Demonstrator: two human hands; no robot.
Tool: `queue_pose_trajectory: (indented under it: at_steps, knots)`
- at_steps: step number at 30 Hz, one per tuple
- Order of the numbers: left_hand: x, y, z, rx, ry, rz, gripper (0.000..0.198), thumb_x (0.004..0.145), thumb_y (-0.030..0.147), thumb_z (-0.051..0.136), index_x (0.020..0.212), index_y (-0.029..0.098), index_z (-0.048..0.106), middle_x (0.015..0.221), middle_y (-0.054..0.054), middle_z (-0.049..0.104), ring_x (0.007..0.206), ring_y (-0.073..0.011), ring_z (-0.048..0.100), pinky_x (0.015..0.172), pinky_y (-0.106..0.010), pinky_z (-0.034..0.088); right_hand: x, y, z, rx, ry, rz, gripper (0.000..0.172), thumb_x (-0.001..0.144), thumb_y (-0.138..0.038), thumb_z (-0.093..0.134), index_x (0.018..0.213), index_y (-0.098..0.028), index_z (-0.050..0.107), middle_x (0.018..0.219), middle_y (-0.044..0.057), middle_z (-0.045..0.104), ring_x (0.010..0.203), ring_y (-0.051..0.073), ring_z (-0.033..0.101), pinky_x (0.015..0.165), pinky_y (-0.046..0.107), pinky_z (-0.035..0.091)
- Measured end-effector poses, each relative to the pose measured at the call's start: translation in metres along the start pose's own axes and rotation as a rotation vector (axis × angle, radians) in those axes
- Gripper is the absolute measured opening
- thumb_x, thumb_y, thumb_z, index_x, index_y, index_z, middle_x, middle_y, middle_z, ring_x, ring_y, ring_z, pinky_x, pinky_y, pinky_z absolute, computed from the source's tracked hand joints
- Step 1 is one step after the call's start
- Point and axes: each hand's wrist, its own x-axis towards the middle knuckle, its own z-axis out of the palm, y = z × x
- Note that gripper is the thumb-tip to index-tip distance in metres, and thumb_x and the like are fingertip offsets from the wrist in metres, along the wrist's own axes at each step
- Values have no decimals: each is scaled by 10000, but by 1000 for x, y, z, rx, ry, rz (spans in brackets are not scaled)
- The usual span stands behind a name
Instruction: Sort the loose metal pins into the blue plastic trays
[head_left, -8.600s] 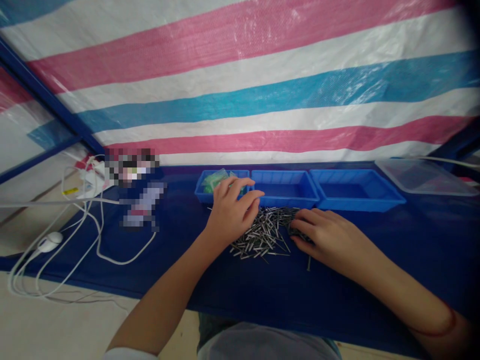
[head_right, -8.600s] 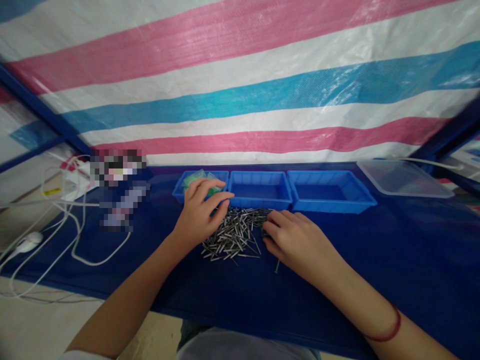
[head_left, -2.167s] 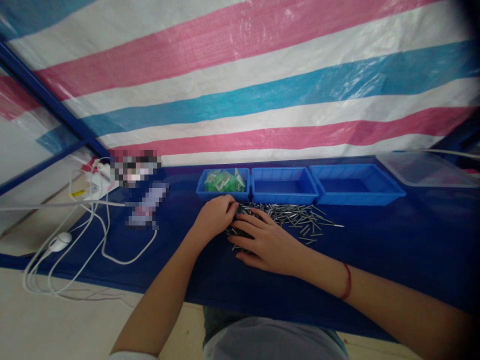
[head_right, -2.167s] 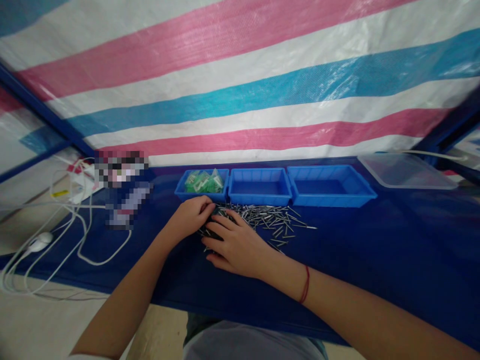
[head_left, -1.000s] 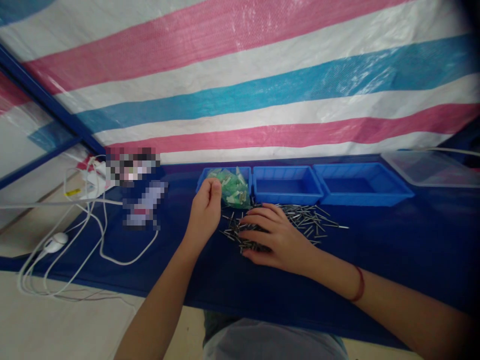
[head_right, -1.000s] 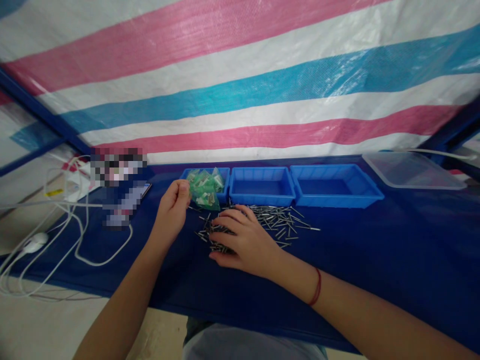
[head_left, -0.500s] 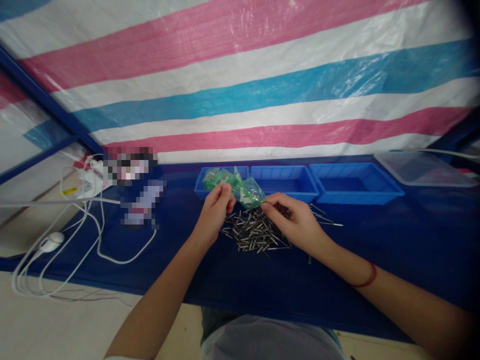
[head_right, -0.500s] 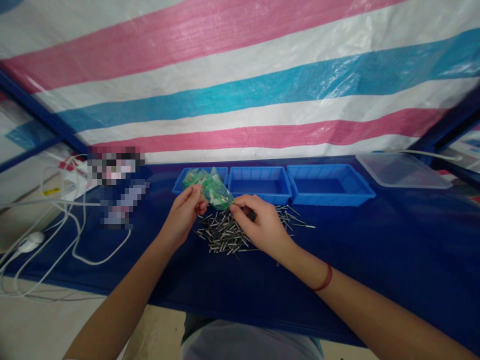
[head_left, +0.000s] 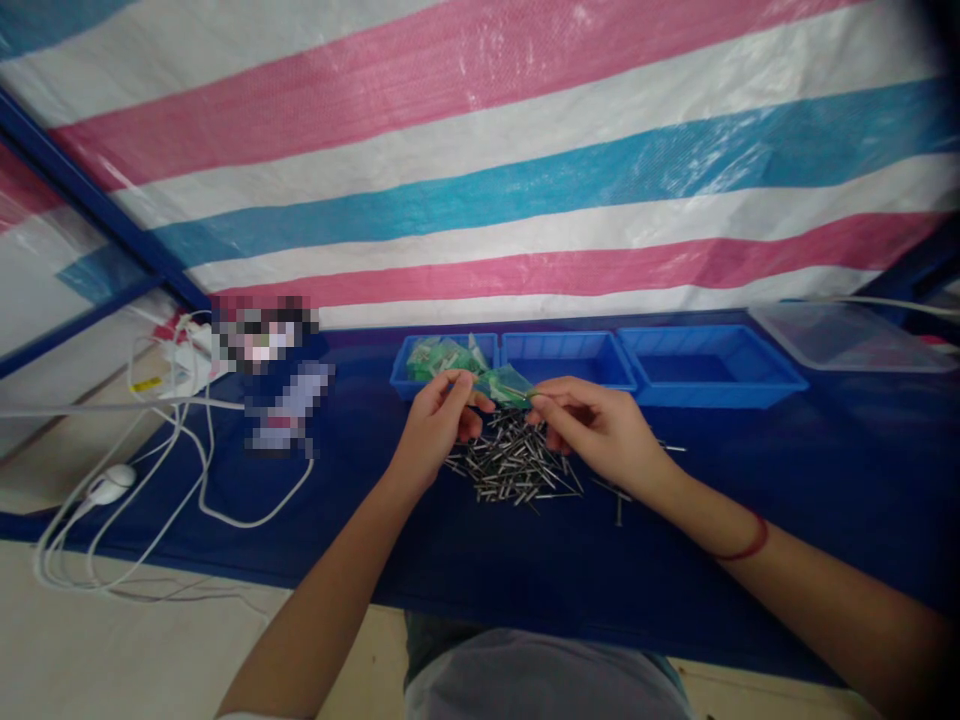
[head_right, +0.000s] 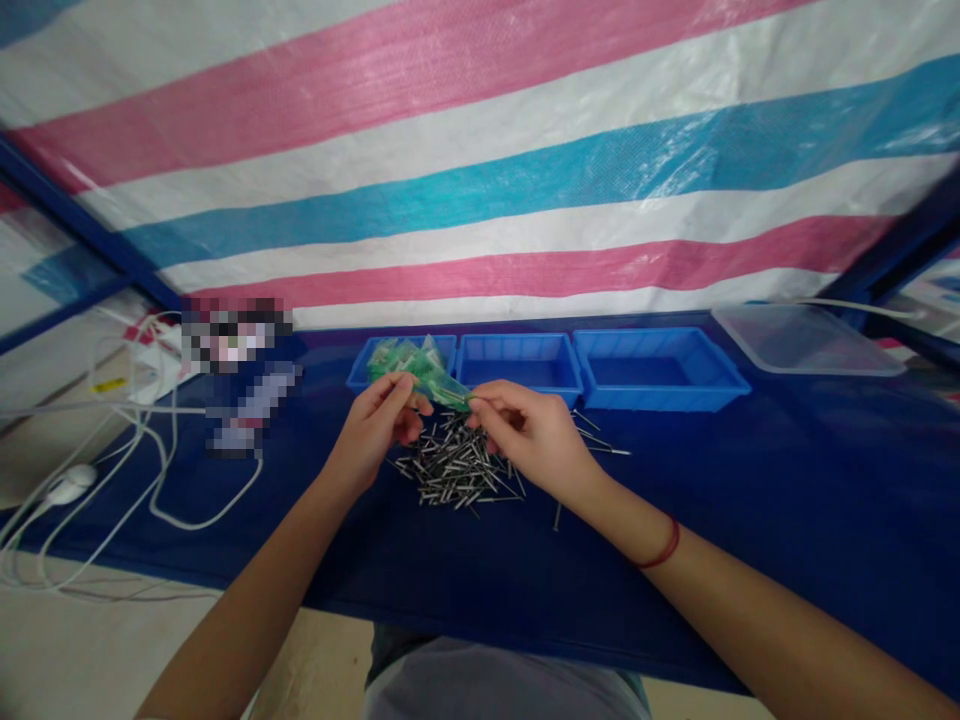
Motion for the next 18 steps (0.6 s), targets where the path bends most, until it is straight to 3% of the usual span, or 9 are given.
queue_pose_trajectory:
  at_steps: [3,7,11,14,18]
  knots:
    - [1,1,-1,10,18,19,241,826,387,586,830,147,564,637,18,592,496,-60,523,470,-160,382,1,-3,0,78,19,13,257,802,-387,645,945,-174,659,836,65,710,619,160,676,502,272,554]
    - [1,0,0,117,4,84,251,826,384,582,786,136,593,576,24,564,535,-74,535,528,-173,414,3,-6,0,209,56,24,281,765,-377,690,957,-174,659,860,71,712,724,198,705,542,298,596]
    - [0,-4,2,192,-11,158,212,781,320,650,890,149,587,676,27,593,558,-78,563,558,-189,444,5,-4,2,259,97,36,266,732,-365,722,898,-168,656,777,46,705,654,179,701,524,286,597]
    - [-1,-7,4,255,-19,192,317,776,274,656,1066,170,584,796,6,629,592,-93,598,590,-215,478,5,-3,3,232,125,43,270,735,-370,715,891,-158,651,757,40,695,574,153,678,491,270,578]
    - [1,-8,-1,377,72,303,250,816,292,615,1037,176,633,837,-15,653,619,-109,616,607,-230,497,5,-7,-2,171,115,21,301,791,-376,655,1006,-168,628,904,68,697,576,125,656,485,261,556]
